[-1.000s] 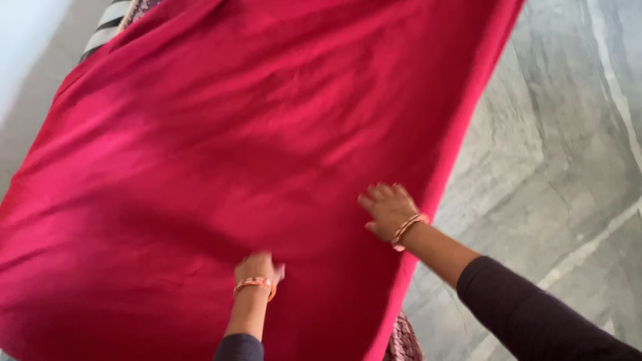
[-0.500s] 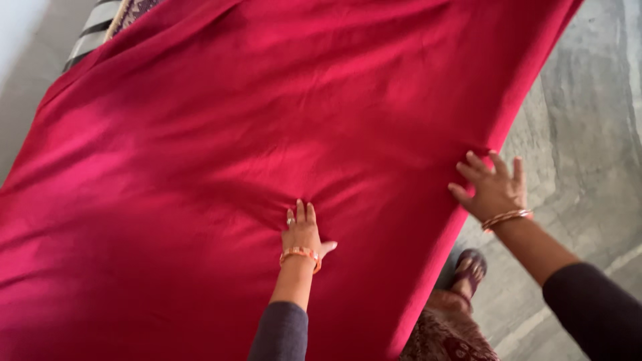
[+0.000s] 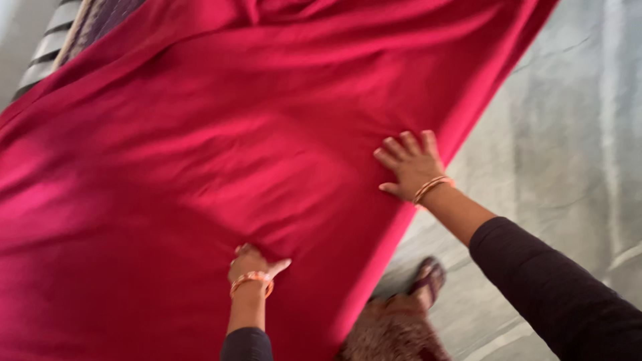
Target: The person spreads a large red cloth over a patterned woven cot in a bedroom. They repeatedly lift, shake, and smooth the cloth to cover the surface, adjusting the edges and corners multiple times.
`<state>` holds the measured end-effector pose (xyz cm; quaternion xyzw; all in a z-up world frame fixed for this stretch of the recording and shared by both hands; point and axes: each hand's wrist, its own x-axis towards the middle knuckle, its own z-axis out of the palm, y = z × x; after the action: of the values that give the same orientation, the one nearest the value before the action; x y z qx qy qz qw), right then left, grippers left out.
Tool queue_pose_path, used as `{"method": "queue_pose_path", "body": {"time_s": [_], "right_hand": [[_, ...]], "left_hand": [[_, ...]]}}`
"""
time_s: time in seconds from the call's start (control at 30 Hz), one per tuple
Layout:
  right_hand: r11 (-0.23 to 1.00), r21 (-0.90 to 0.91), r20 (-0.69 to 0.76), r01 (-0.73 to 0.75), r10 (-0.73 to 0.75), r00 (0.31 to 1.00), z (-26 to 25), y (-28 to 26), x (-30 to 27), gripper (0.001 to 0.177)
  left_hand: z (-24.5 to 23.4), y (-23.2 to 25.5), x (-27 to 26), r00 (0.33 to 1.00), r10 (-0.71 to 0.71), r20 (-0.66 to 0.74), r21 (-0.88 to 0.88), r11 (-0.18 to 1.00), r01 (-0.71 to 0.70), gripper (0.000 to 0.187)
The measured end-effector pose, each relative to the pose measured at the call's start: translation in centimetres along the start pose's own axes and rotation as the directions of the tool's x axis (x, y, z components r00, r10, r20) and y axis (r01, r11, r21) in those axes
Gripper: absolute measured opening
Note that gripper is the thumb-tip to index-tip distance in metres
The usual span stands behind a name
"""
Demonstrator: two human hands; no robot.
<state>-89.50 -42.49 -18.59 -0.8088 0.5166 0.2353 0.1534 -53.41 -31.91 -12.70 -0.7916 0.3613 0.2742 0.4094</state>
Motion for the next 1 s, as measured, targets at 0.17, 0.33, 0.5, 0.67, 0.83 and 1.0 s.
{"method": "queue_pose_path", "body": {"time_s": [0.17, 0.33, 0.5, 0.67, 0.83, 1.0], "right_hand": [[0.966, 0.242, -0.067, -0.097, 0.116, 0.991, 2.3, 10.6, 0.6, 0.101], [0.973, 0.193, -0.023, -0.127, 0.134, 0.991, 2.8, 9.9, 2.2, 0.106], [0.983, 0.141, 0.147, -0.113, 0.092, 0.985, -1.3, 9.4, 1.6, 0.111], [0.965, 0.263, 0.305, 0.010, -0.094, 0.948, -7.0, 13.1, 2.5, 0.094], [0.647, 0.748, 0.258, -0.151, -0.074, 0.963, -3.7, 20.5, 8.7, 0.077], [0.281, 0.847, 0.519, -0.452, -0.250, 0.817, -1.0, 23.0, 14.4, 0.056]], "left_hand": [[0.0, 4.1, -1.7, 0.998, 0.011, 0.055, 0.140, 0.990, -0.019, 0.062], [0.4, 7.6, -0.4, 0.991, 0.096, 0.097, 0.303, 0.945, -0.121, 0.045], [4.8, 10.9, 7.9, 0.955, 0.167, 0.245, 0.515, 0.812, -0.274, 0.032], [0.4, 16.6, 8.5, 0.966, 0.190, 0.176, 0.378, 0.893, -0.244, 0.024], [-10.4, 25.1, 2.6, 0.956, 0.266, -0.126, -0.140, 0.949, -0.282, 0.049], [-18.1, 34.0, 0.1, 0.828, 0.242, -0.506, -0.307, 0.846, -0.435, 0.061]]}}
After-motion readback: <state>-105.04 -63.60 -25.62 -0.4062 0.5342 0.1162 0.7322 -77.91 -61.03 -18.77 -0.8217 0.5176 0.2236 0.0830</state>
